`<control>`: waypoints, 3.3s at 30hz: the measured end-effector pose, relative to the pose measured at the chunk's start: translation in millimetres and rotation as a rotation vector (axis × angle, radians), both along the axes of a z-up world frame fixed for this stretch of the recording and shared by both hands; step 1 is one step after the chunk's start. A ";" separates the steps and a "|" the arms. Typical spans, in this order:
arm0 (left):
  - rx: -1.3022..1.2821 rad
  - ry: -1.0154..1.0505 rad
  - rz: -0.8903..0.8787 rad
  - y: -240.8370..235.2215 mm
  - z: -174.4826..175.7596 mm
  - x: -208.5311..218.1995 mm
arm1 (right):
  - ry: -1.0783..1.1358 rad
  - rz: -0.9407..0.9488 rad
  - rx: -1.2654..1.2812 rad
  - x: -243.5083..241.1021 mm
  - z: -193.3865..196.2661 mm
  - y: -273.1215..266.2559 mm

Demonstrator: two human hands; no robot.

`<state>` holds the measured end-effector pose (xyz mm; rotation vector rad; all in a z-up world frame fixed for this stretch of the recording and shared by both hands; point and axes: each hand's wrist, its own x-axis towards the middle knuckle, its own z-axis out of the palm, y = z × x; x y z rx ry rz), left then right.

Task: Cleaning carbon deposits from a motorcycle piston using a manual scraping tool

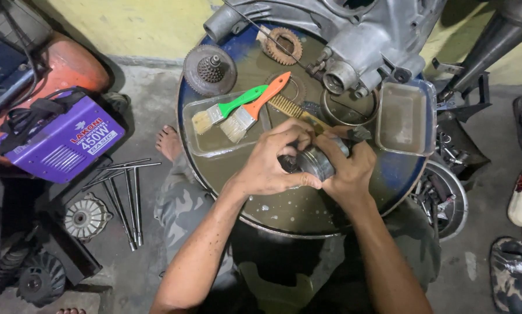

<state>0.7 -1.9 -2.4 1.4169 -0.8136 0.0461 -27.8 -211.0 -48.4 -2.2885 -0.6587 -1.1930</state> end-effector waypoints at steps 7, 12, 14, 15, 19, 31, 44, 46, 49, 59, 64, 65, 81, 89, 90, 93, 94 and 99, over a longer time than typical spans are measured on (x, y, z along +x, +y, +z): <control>0.030 0.022 0.084 1.1 -4.2 1.3 | 0.066 -0.035 0.017 -4.9 7.0 -2.8; 0.053 0.029 0.135 -1.2 -4.8 1.9 | 0.066 -0.089 0.031 0.4 -8.5 -9.6; 0.052 0.031 0.142 -2.9 -8.4 0.8 | 0.062 -0.104 0.037 1.4 -21.9 -13.7; 0.049 0.030 0.149 -3.8 -10.2 1.1 | 0.055 -0.118 0.042 2.9 -28.4 -15.8; 0.061 0.032 0.169 -4.1 -7.9 -1.0 | 0.033 -0.149 0.040 6.6 -27.6 -14.8; 0.097 -0.053 0.274 -6.8 -9.9 -1.8 | 0.078 -0.125 0.067 0.0 -9.1 -2.0; 0.096 0.108 0.256 -7.0 -1.7 -2.9 | 0.115 -0.186 0.055 4.3 -12.3 -3.2; 0.087 0.153 0.254 -8.9 -3.8 -2.5 | 0.116 -0.187 0.051 4.7 -8.5 -1.2; 0.019 0.238 0.262 -14.2 -15.6 -1.9 | 0.107 -0.195 0.052 4.3 -3.1 3.3; 0.018 0.355 0.348 -19.8 -13.3 -5.1 | 0.167 -0.319 0.029 8.8 -11.8 2.7; 0.063 0.291 0.380 -21.9 -10.9 -9.2 | 0.229 -0.341 0.067 2.2 -7.4 6.5; 0.031 0.318 0.378 -21.5 -8.8 -8.8 | 0.285 -0.324 0.110 1.6 -1.8 9.5; -0.125 0.624 0.307 -34.3 -60.8 7.1 | 0.672 -0.127 0.529 -4.5 18.2 38.5; -0.020 0.313 0.376 -27.6 -32.2 -5.7 | 0.547 -0.139 0.470 -0.3 -0.4 32.6; 0.054 0.169 0.443 -28.5 -22.4 -10.6 | 0.517 -0.143 0.482 0.2 -2.8 31.8; 0.100 -0.005 0.377 -30.6 -8.3 -18.2 | 0.514 -0.128 0.515 3.4 -10.6 21.3; 0.100 -0.002 0.373 -31.6 -11.9 -17.0 | 0.517 -0.133 0.515 4.2 -11.0 16.5; -0.107 0.126 0.170 -37.8 -23.3 -13.4 | 0.584 -0.011 0.624 7.4 -10.9 9.6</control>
